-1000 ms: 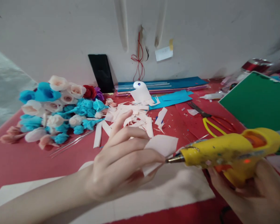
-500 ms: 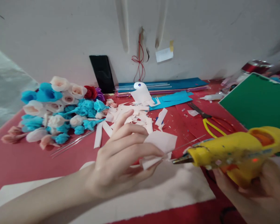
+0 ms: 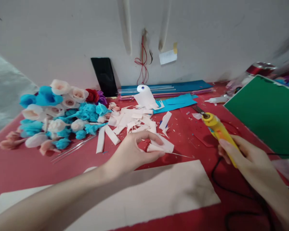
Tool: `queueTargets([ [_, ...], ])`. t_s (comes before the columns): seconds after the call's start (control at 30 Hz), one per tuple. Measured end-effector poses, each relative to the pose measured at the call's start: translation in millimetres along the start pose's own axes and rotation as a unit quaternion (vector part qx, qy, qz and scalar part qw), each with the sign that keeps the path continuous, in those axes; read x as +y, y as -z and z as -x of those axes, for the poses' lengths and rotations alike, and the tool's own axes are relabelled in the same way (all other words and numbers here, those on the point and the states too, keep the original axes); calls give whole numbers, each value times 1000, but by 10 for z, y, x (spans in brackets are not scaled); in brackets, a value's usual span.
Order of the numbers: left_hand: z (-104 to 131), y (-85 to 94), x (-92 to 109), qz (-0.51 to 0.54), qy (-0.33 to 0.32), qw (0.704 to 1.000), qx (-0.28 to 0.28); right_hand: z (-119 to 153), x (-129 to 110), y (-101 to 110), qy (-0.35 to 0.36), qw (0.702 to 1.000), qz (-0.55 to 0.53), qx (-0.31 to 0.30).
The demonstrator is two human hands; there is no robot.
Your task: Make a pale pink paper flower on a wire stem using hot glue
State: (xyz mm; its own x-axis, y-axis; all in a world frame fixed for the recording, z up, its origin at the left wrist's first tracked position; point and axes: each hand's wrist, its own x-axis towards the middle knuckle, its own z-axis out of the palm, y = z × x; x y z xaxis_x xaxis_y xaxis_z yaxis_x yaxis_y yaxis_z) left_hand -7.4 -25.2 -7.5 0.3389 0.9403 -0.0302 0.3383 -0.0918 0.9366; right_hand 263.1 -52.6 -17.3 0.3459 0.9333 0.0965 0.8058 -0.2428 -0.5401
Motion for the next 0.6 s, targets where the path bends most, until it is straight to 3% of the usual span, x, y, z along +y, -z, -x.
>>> queueTargets([
  [0.13, 7, 2, 1, 27, 17, 999, -7, -55, 4, 12, -54, 982, 179, -18],
  [0.27, 36, -3, -3, 7, -23, 1000, 12, -26, -81, -29, -66, 957, 283, -12],
  [0.4, 69, -5, 21, -57, -154, 985, 55, -71, 17, -149, -47, 943, 329, 5],
  [0.5, 101, 14, 70, -120, -285, 947, 85, -132, 171, -260, 13, 947, 320, 27],
  [0.6, 146, 49, 126, -183, -363, 908, 99, -151, 211, -286, 95, 951, 285, 68],
])
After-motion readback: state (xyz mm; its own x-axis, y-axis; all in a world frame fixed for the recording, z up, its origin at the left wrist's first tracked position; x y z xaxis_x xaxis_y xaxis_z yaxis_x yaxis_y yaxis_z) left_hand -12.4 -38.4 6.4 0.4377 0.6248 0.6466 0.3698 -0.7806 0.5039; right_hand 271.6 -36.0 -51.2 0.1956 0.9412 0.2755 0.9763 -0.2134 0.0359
